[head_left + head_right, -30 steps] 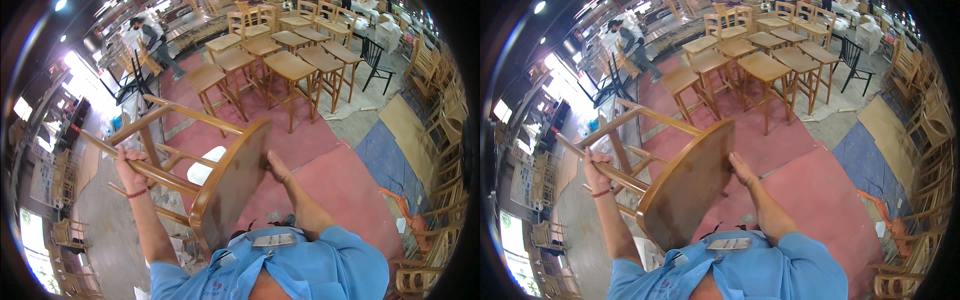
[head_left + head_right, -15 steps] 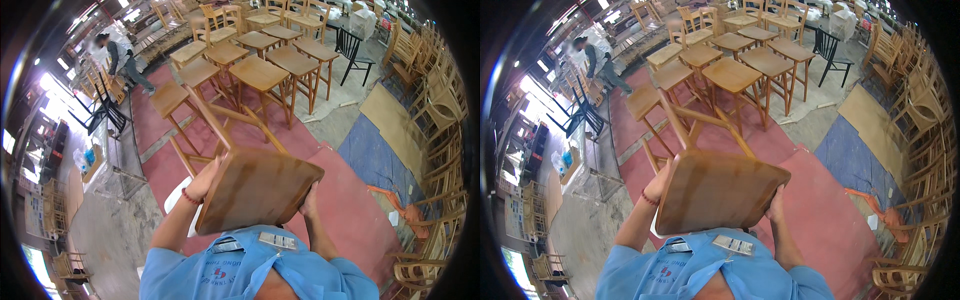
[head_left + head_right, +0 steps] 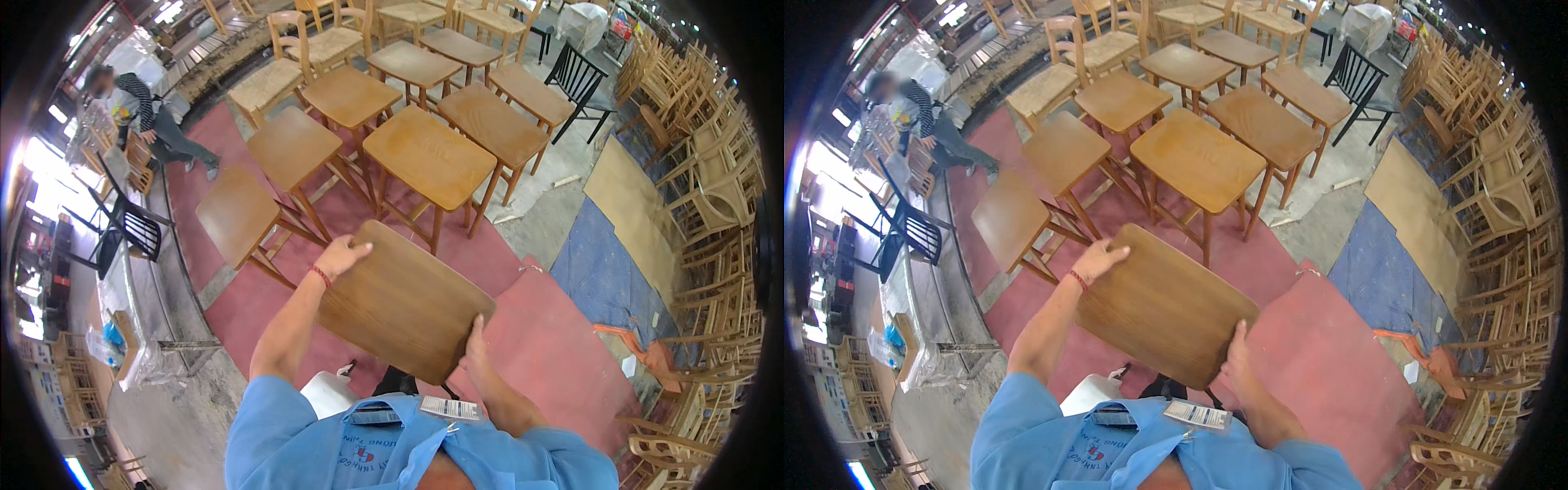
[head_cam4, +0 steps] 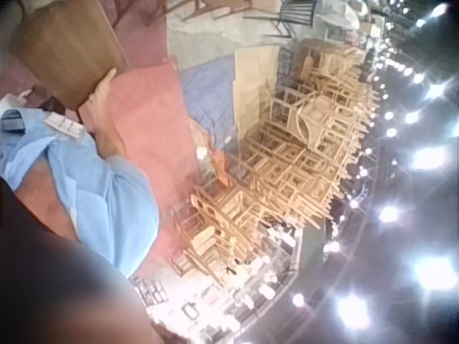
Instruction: The person repeatedly picks up wooden chairs from a pile, carries them across the workshop floor, and places them upright in a designated area. The person handles both light-colored and dark-colored chairs, moving them one at a time.
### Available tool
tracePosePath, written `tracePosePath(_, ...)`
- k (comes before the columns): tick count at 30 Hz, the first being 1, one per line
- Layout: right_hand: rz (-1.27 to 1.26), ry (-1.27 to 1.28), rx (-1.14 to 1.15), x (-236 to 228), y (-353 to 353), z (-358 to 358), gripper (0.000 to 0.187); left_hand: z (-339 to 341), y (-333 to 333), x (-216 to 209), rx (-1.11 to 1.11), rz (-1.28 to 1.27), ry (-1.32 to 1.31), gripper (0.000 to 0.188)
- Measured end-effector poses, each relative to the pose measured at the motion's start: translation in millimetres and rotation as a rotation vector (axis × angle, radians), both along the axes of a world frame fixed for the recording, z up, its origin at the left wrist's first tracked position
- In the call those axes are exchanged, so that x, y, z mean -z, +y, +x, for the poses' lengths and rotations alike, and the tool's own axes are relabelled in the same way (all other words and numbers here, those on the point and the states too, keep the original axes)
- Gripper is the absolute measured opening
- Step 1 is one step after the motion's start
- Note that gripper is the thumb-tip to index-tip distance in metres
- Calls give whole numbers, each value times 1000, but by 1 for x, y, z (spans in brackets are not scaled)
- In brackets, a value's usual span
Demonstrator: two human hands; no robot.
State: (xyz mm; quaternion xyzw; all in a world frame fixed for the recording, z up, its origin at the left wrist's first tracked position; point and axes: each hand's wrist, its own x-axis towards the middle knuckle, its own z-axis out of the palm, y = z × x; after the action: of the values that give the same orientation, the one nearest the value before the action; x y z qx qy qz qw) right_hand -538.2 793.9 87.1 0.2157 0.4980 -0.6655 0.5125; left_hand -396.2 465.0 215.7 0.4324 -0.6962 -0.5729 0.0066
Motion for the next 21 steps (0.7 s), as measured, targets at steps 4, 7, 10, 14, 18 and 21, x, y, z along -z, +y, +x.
tracePosePath(4, -112, -20, -20, 14, -69, -2, 64, -21, -79, 31, -154, -220, -127, 51)
tracePosePath(7, -156, 29, -91, 18, -107, -11, 56, -34, -128, 62, -196, -314, -143, 52)
tracePosePath(10, -34, 78, -381, 23, -133, -31, 54, -48, -155, 86, -235, -412, -169, 61)
tracePosePath(14, 96, 413, -958, 41, -134, -71, 40, -72, -138, 100, 7, -481, -465, 80)
tracePosePath(18, 194, 804, -1138, 73, -75, -137, 37, -97, -81, 107, 100, -611, -670, 85)
tracePosePath(21, 284, 744, -1130, 103, -2, -217, 37, -92, -62, 105, 53, -562, -863, 85)
